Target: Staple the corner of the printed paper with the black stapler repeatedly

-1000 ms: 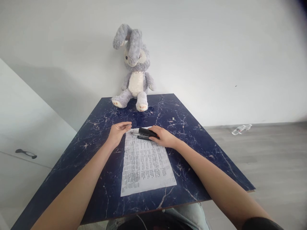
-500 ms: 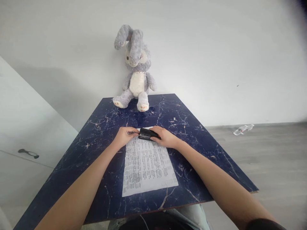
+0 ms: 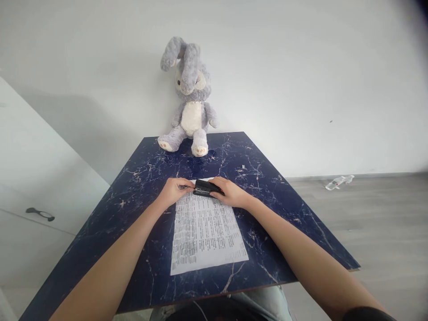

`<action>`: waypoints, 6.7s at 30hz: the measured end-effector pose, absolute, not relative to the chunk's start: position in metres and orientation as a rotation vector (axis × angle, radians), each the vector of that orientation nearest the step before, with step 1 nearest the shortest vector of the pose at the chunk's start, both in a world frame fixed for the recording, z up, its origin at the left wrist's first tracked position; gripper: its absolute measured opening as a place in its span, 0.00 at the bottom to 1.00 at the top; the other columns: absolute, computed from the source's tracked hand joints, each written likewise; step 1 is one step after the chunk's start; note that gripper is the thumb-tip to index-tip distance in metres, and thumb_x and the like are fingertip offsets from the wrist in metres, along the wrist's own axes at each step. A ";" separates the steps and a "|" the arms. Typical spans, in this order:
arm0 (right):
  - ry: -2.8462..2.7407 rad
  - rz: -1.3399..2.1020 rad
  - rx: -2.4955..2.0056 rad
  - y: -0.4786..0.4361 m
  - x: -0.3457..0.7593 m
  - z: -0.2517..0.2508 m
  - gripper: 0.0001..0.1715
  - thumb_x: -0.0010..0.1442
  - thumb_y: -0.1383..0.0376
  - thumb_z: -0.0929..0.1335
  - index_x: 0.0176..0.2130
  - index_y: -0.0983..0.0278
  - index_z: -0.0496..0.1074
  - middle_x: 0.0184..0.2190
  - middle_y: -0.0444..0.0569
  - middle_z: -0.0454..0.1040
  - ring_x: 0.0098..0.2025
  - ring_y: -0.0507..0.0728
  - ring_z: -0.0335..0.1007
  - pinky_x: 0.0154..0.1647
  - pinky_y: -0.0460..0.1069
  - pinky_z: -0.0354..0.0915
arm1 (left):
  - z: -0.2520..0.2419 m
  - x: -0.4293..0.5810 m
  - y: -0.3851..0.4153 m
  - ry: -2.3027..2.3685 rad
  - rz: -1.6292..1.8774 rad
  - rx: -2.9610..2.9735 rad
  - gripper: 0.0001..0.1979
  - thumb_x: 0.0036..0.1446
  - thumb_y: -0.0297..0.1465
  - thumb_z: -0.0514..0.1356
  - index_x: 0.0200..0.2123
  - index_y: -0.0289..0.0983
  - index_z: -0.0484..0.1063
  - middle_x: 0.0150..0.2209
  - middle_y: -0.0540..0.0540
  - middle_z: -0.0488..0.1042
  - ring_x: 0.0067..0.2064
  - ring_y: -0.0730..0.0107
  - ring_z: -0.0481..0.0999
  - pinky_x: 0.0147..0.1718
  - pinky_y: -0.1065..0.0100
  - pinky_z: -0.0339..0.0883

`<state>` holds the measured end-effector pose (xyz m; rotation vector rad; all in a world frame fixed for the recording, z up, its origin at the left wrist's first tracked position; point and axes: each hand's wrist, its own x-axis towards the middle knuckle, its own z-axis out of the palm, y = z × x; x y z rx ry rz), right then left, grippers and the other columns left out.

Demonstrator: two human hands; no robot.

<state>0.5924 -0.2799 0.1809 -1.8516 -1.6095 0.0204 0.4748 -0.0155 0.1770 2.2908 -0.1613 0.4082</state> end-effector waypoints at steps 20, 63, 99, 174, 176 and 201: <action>-1.402 0.080 -1.902 -0.282 0.605 0.175 0.18 0.67 0.64 0.68 0.56 0.63 0.73 0.48 0.55 0.78 0.48 0.62 0.75 0.51 0.57 0.68 | 0.184 0.465 0.005 -0.184 0.121 2.256 0.14 0.64 0.39 0.61 0.49 0.45 0.83 0.52 0.47 0.82 0.55 0.55 0.80 0.60 0.52 0.70; -0.933 -0.033 -2.130 -0.382 0.691 0.160 0.31 0.71 0.47 0.61 0.63 0.60 0.71 0.65 0.56 0.70 0.67 0.66 0.65 0.70 0.63 0.59 | 0.165 0.481 -0.003 -0.041 0.471 1.880 0.23 0.68 0.49 0.54 0.42 0.37 0.80 0.33 0.44 0.77 0.34 0.66 0.75 0.37 0.66 0.68; -1.410 -0.098 -2.535 -0.223 0.646 0.142 0.33 0.72 0.65 0.56 0.72 0.69 0.54 0.74 0.61 0.50 0.75 0.65 0.47 0.73 0.70 0.47 | 0.178 0.474 -0.028 -0.142 0.587 2.528 0.13 0.69 0.36 0.54 0.37 0.40 0.76 0.38 0.46 0.76 0.42 0.61 0.75 0.50 0.58 0.65; -1.310 0.119 -2.511 -0.319 0.603 0.228 0.17 0.56 0.52 0.73 0.33 0.61 0.69 0.31 0.47 0.76 0.34 0.57 0.68 0.31 0.49 0.51 | 0.176 0.479 -0.035 -0.251 0.417 2.105 0.08 0.60 0.38 0.67 0.39 0.40 0.78 0.51 0.42 0.79 0.51 0.61 0.79 0.51 0.56 0.75; -1.302 0.067 -2.530 -0.318 0.599 0.227 0.16 0.57 0.52 0.72 0.33 0.60 0.68 0.32 0.47 0.76 0.35 0.57 0.68 0.30 0.49 0.50 | 0.177 0.479 -0.035 -0.270 0.426 2.109 0.07 0.61 0.37 0.67 0.39 0.40 0.78 0.51 0.42 0.79 0.52 0.61 0.79 0.54 0.55 0.73; -0.969 -0.029 -2.208 -0.314 0.602 0.215 0.15 0.58 0.59 0.70 0.44 0.63 0.74 0.39 0.51 0.78 0.36 0.58 0.72 0.37 0.51 0.65 | 0.171 0.481 -0.035 -0.168 0.497 2.357 0.07 0.60 0.32 0.64 0.42 0.42 0.79 0.51 0.45 0.80 0.52 0.58 0.78 0.58 0.53 0.68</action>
